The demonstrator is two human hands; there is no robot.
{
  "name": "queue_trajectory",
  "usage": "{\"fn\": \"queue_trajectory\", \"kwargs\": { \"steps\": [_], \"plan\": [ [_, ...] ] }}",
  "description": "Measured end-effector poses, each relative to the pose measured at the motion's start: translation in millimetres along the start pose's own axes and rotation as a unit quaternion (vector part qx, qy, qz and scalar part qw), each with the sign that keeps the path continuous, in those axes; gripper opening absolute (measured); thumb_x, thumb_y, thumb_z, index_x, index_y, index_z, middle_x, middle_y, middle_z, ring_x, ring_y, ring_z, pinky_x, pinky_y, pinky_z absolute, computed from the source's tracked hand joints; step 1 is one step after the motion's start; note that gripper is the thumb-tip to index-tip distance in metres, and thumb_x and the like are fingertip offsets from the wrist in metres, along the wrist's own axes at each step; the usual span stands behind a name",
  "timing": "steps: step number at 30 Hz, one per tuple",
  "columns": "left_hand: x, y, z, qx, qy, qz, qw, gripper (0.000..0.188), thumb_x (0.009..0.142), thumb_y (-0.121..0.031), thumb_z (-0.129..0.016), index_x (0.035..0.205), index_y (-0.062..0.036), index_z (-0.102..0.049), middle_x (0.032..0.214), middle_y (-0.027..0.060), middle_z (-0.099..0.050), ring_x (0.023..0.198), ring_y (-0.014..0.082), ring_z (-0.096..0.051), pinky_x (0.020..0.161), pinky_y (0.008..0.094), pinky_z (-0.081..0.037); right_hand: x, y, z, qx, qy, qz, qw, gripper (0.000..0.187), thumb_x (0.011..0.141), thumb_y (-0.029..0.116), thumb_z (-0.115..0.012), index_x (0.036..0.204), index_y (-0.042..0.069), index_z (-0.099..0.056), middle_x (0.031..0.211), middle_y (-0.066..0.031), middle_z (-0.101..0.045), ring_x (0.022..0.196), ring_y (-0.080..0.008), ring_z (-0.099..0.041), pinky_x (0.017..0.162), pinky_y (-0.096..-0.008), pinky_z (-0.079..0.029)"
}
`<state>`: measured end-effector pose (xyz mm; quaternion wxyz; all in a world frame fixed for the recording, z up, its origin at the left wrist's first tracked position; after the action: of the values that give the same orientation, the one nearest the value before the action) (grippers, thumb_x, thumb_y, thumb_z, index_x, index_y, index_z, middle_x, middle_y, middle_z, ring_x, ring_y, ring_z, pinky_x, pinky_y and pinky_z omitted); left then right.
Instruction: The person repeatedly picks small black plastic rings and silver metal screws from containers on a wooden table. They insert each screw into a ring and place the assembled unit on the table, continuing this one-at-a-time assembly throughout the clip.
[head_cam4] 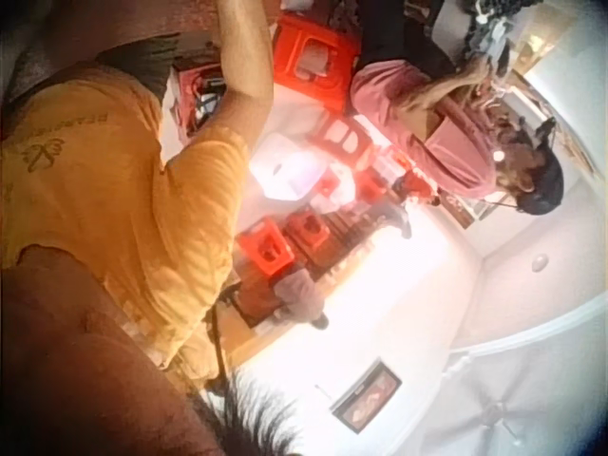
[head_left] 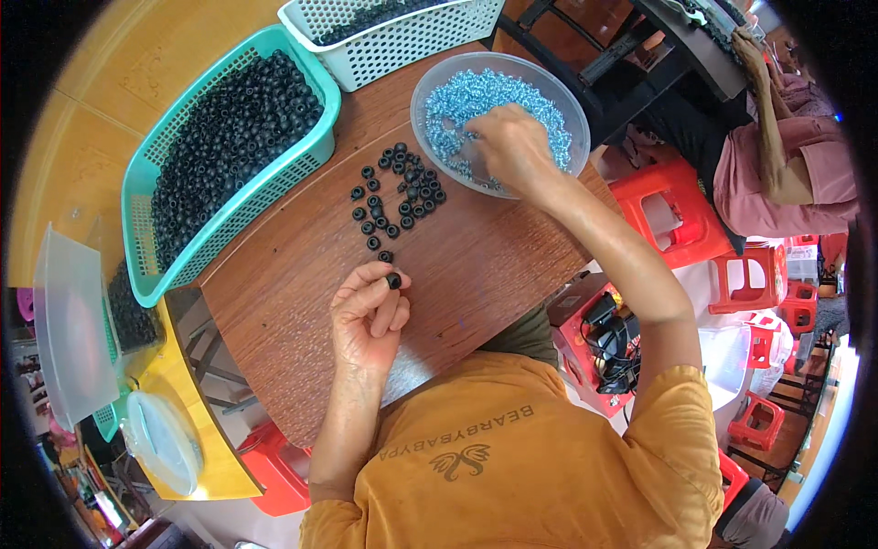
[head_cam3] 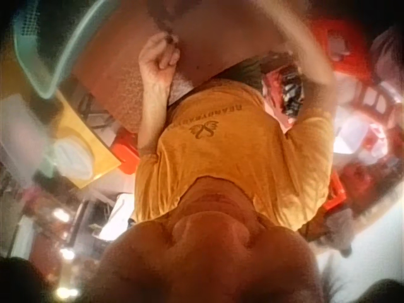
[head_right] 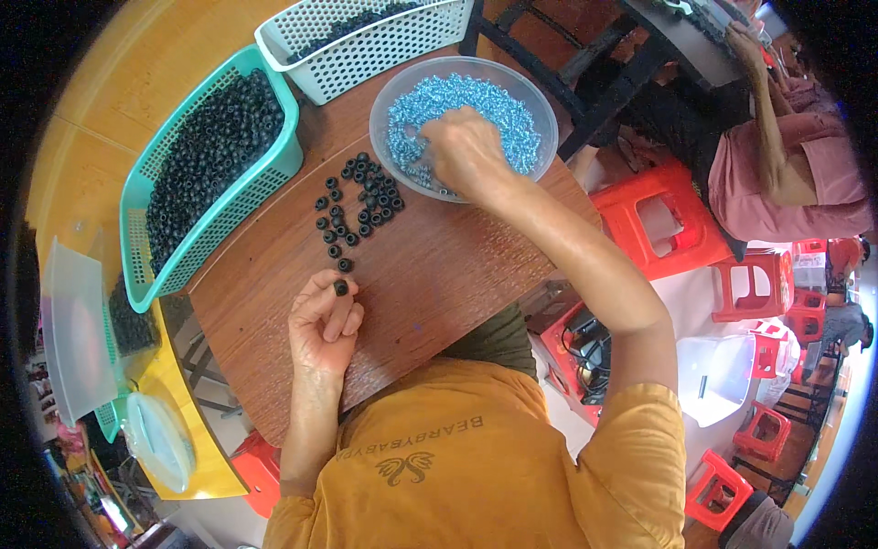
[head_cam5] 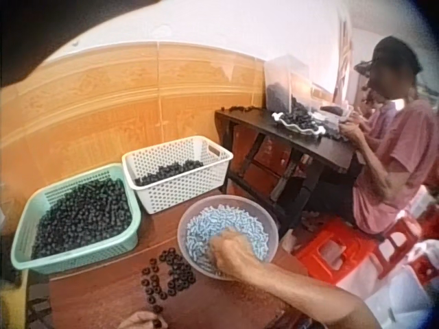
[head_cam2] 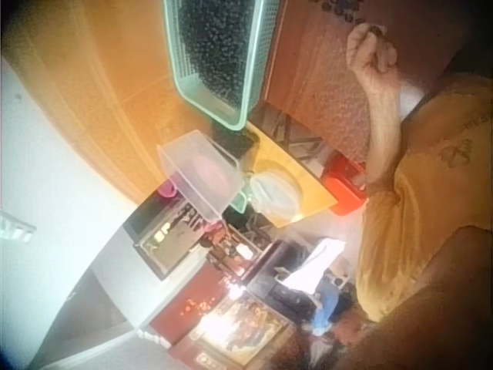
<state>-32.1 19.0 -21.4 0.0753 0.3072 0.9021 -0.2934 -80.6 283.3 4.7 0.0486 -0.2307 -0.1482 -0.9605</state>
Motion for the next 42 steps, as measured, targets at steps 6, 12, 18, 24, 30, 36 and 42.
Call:
{"fn": "queue_trajectory", "kwargs": {
  "steps": [6,12,18,24,30,36,42],
  "plan": [
    [0.7,-1.3,-0.6,0.016,0.027,-0.002,1.0,0.014,0.077,0.002,-0.059,0.091,0.0035,-0.06,0.083,0.0187,-0.063,0.037,0.0057,-0.031,0.042,0.0216,-0.029,24.0,10.0,-11.8,-0.019,0.128,0.031,0.991,0.016,0.073,0.007,-0.062,0.087,0.003,-0.067,0.081,-0.0164,-0.063,0.079,-0.0316,-0.059,0.071,-0.0394,-0.046],
    [1.9,-0.4,-0.7,0.015,0.025,0.009,1.0,0.014,0.077,0.002,-0.059,0.091,0.0047,-0.06,0.083,0.0199,-0.063,0.037,0.0055,-0.031,0.041,0.0218,-0.028,15.0,-0.7,17.9,0.158,0.121,-0.093,0.975,0.015,0.073,0.005,-0.063,0.087,-0.001,-0.066,0.074,-0.0148,-0.065,0.067,-0.0227,-0.063,0.062,-0.0328,-0.047],
    [1.6,-1.2,-1.4,0.012,0.028,0.012,0.999,0.014,0.076,0.002,-0.059,0.09,0.0054,-0.059,0.083,0.0201,-0.063,0.037,0.0056,-0.031,0.041,0.0218,-0.029,14.1,-11.3,20.6,0.163,0.068,-0.118,0.977,0.013,0.073,0.003,-0.06,0.083,0.0,-0.067,0.076,-0.0181,-0.065,0.073,-0.0301,-0.065,0.067,-0.0395,-0.049],
    [2.8,-2.2,0.2,0.0,0.019,0.02,1.0,0.014,0.076,0.003,-0.059,0.09,0.0047,-0.059,0.082,0.02,-0.062,0.037,0.0061,-0.031,0.041,0.0224,-0.029,15.3,-14.9,6.4,0.046,0.036,-0.012,0.998,0.019,0.068,-0.005,-0.058,0.083,0.003,-0.068,0.076,-0.0178,-0.065,0.077,-0.0327,-0.062,0.069,-0.0421,-0.048],
    [3.0,-2.0,0.4,0.007,0.018,0.021,1.0,0.015,0.076,0.003,-0.059,0.091,0.0046,-0.059,0.083,0.0201,-0.062,0.037,0.0063,-0.031,0.042,0.0225,-0.029,27.6,-9.5,-4.8,-0.04,0.042,0.068,0.996,0.017,0.067,0.001,-0.064,0.083,0.007,-0.068,0.071,-0.0095,-0.057,0.076,-0.0279,-0.055,0.065,-0.0391,-0.045],
    [3.9,-1.8,3.6,-0.006,0.029,0.017,0.999,0.016,0.076,0.002,-0.061,0.092,0.0045,-0.059,0.084,0.0204,-0.063,0.037,0.0068,-0.032,0.042,0.0224,-0.029,41.7,-9.8,-23.0,-0.084,0.095,0.099,0.987,0.018,0.066,-0.002,-0.061,0.08,0.007,-0.068,0.071,-0.0097,-0.055,0.076,-0.0268,-0.054,0.065,-0.0383,-0.045],
    [2.7,-2.7,0.4,0.015,0.017,0.021,1.0,0.015,0.077,-0.001,-0.06,0.091,0.003,-0.059,0.083,0.0197,-0.062,0.037,0.0066,-0.032,0.042,0.0225,-0.031,46.5,-7.3,-26.4,-0.098,0.125,0.124,0.979,0.014,0.066,-0.001,-0.06,0.077,0.005,-0.067,0.072,-0.0104,-0.056,0.077,-0.0269,-0.055,0.066,-0.0382,-0.046]
  ]
}}
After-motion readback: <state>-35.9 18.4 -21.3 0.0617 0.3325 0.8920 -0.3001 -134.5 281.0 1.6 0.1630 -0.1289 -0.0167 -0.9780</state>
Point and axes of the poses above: each hand's wrist, its own x-axis towards the middle knuckle, its own z-axis out of the back of the hand, y = z × x, the point moved 1 cm from there along x, towards the middle knuckle
